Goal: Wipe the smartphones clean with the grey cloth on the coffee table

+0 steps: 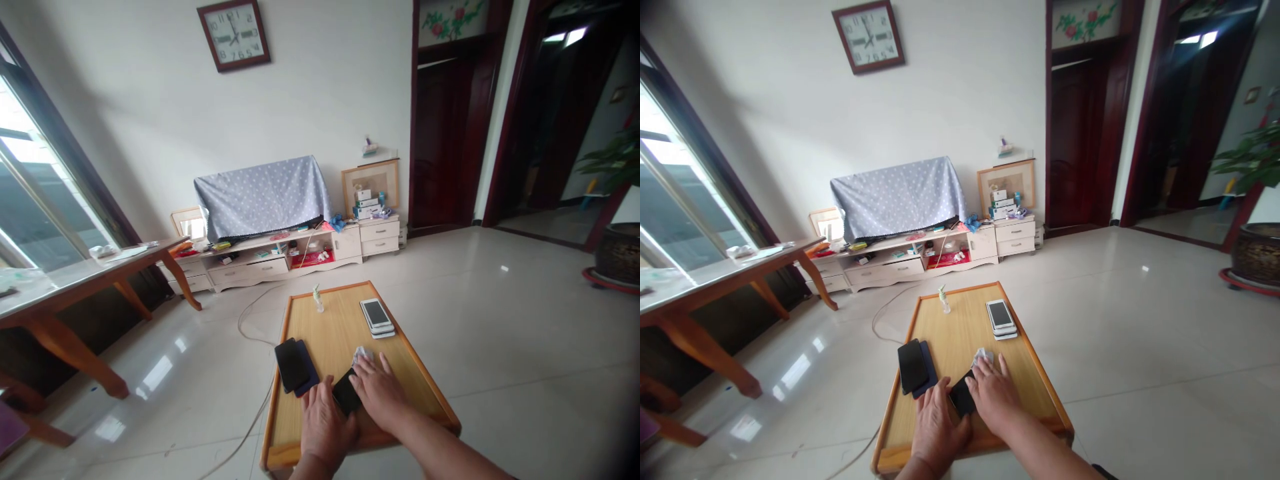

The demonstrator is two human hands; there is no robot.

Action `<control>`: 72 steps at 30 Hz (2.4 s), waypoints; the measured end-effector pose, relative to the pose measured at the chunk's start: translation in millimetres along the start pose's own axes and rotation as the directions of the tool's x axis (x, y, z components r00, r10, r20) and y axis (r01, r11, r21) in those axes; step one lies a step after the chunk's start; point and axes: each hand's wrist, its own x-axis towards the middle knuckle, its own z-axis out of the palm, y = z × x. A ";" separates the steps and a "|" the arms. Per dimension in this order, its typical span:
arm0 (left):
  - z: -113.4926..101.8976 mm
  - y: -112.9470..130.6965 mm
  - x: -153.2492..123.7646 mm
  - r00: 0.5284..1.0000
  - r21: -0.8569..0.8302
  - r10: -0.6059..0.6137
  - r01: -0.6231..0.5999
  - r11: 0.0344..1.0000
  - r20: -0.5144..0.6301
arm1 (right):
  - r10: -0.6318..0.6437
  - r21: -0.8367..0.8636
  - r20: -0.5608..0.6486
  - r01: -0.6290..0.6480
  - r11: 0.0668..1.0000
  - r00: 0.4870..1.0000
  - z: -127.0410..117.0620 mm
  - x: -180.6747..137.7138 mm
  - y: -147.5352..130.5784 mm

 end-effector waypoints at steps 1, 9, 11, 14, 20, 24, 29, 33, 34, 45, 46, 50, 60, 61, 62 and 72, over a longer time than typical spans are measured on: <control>0.2 -0.2 0.1 1.000 -0.002 -0.001 0.001 1.000 0.003 | 0.003 -0.001 -0.011 -0.003 1.000 1.000 2.1 0.7 -0.3; -1.8 1.1 0.4 1.000 0.006 -0.002 0.002 1.000 0.000 | -0.200 0.091 0.027 0.197 0.976 0.979 11.0 -1.3 -8.1; -3.0 3.1 0.1 1.000 0.010 -0.014 0.014 1.000 0.010 | -0.078 0.025 -0.003 0.078 0.997 0.997 5.3 8.5 4.1; -2.1 3.1 -0.4 1.000 0.008 -0.015 0.015 1.000 0.013 | 0.000 -0.025 -0.027 -0.001 1.000 1.000 4.2 11.0 11.1; 1.6 -0.4 -0.2 1.000 -0.011 -0.003 0.003 1.000 -0.008 | -0.302 0.133 0.074 0.291 0.948 0.950 12.1 -14.1 -9.6; -2.2 3.9 -0.9 1.000 -0.015 0.002 -0.002 1.000 -0.025 | -0.089 0.019 0.030 0.088 0.996 0.996 -1.8 0.1 10.1; -4.8 6.6 -1.4 1.000 -0.009 -0.021 0.021 1.000 -0.008 | -0.080 0.001 0.015 0.080 0.997 0.997 3.0 -5.9 14.0; -5.3 4.8 -0.4 1.000 0.020 -0.010 0.010 1.000 0.016 | -0.285 0.141 0.055 0.275 0.951 0.957 11.6 -32.7 -3.9; -6.1 5.0 0.0 1.000 0.029 -0.008 0.008 1.000 0.025 | -0.299 0.157 0.062 0.286 0.945 0.952 9.0 -35.2 -3.6; -11.3 9.2 2.4 0.997 0.022 -0.012 0.010 1.000 0.080 | -0.183 0.079 0.094 0.176 0.981 0.979 -10.3 -45.9 17.0; -11.3 9.3 2.3 0.997 0.020 -0.014 0.012 1.000 0.081 | -0.219 0.101 0.103 0.209 0.973 0.970 -8.5 -49.5 13.2; -13.9 14.0 2.0 0.997 0.031 -0.020 0.018 0.999 0.079 | -0.153 0.069 0.088 0.147 0.987 0.984 -13.6 -42.1 19.8; -9.8 4.5 2.9 0.994 0.025 0.014 -0.017 1.000 0.113 | -0.248 0.141 0.109 0.232 0.962 0.963 -11.9 -43.4 -2.1; -8.7 3.0 3.0 0.993 0.029 0.017 -0.020 0.999 0.113 | -0.255 0.155 0.115 0.236 0.959 0.960 -12.9 -44.1 -5.7; -7.7 1.9 2.9 0.994 0.032 0.017 -0.021 0.999 0.108 | -0.257 0.164 0.123 0.235 0.958 0.959 -14.4 -43.7 -8.1; -2.0 -1.4 2.7 0.997 0.029 0.021 -0.023 0.999 0.068 | -0.297 0.154 0.100 0.280 0.948 0.950 -2.3 -19.2 -22.1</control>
